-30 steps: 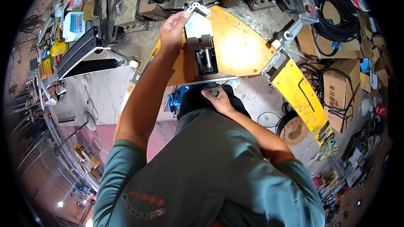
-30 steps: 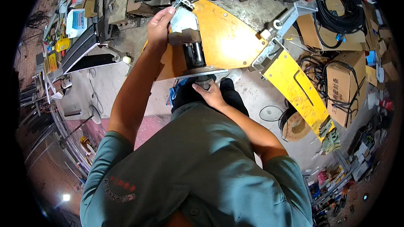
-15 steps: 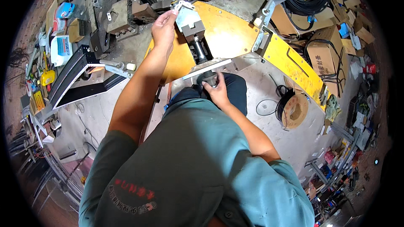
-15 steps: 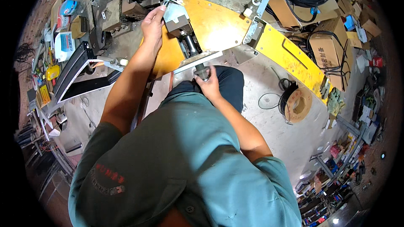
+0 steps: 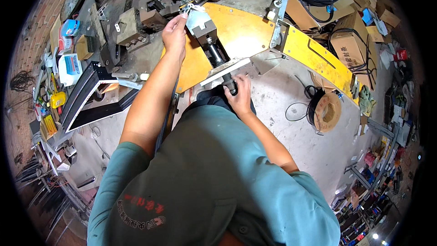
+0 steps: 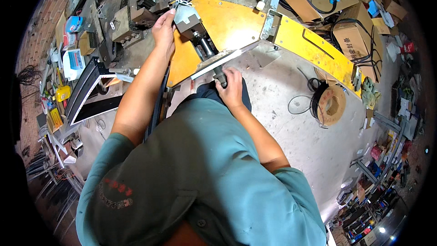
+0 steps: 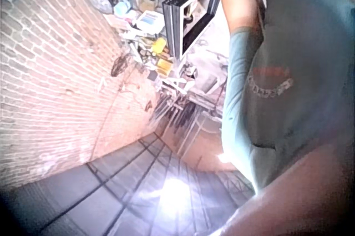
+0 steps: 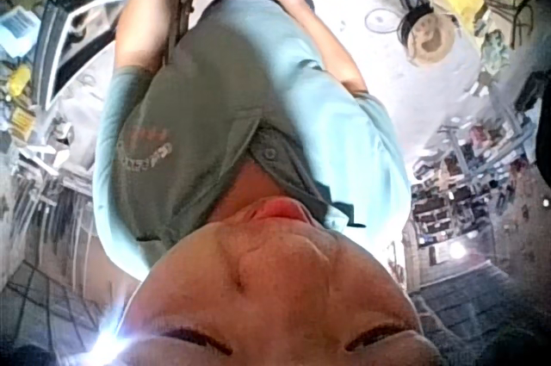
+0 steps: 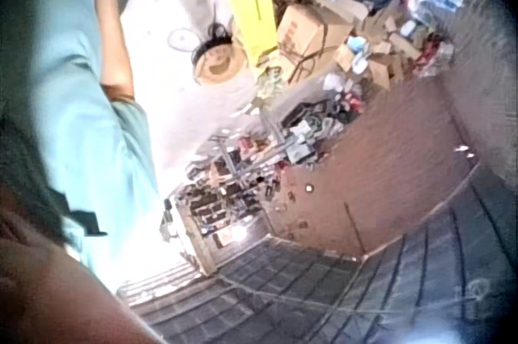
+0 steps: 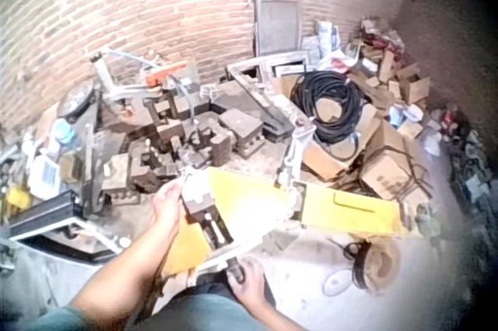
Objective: The person operates a yellow metal cutting machine in a workshop, repeatedly positioning a small metal piece into the machine's vise, activating the cutting mechanism, and removing the piece. The person handles the metal piece and machine controls throughout the clip.
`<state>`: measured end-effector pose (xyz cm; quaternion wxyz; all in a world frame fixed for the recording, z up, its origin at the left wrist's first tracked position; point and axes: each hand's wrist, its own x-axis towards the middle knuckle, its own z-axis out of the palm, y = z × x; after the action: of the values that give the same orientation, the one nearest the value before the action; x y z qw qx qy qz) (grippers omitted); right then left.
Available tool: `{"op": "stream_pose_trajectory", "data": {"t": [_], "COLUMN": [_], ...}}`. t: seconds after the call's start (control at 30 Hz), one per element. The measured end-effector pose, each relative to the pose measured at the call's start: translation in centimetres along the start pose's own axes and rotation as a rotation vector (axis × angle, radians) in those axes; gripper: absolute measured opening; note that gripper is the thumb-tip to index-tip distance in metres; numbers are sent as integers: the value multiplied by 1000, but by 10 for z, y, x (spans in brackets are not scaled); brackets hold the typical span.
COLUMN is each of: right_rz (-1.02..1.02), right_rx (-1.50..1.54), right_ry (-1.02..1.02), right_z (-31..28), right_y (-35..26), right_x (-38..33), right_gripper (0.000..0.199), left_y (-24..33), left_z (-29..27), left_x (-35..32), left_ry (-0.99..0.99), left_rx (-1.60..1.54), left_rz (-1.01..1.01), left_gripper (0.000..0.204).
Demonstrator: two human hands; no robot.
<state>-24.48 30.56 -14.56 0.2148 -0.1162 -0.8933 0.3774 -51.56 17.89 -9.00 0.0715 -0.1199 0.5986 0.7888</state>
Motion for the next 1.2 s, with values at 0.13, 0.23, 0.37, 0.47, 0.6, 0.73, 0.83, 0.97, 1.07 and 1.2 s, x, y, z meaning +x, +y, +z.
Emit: {"op": "stream_pose_trajectory", "data": {"t": [0.13,0.23,0.37,0.47,0.6,0.73,0.83,0.97,1.07,1.2], "right_rz": [309,364,179,457,338,164,306,133,-102,228], "right_rx": [152,104,-42,248,176,11,88,-33,-174,-56], "right_ry": [10,-85,-20,-81,-86,-83,-81,-121,-89,-120], "right_z": [10,11,7,20,16,10,13,10,3,14], "right_y": [-4,-1,-4,6,8,-4,-8,0,-1,-3], "right_x": [-2,-13,-3,-14,-15,-1,1,-5,1,-7], "right_gripper": [58,66,65,64,65,69,70,65,66,69], "left_y": [5,0,-2,-5,-1,-1,0,-3,-1,-3], "left_z": [8,3,2,-3,-3,-2,-3,-3,-3,-4], "left_x": [-1,-2,1,3,-2,-3,-4,-3,-2,-1], "left_ry": [14,28,-17,-22,-50,-54,-43,-52,-29,-24], "left_rx": [31,48,7,11,26,15,10,20,-27,-21], "left_rz": [14,2,45,41,40,69,62,87,54,66], "left_gripper": [30,30,24,26,29,31,30,29,29,30]}}
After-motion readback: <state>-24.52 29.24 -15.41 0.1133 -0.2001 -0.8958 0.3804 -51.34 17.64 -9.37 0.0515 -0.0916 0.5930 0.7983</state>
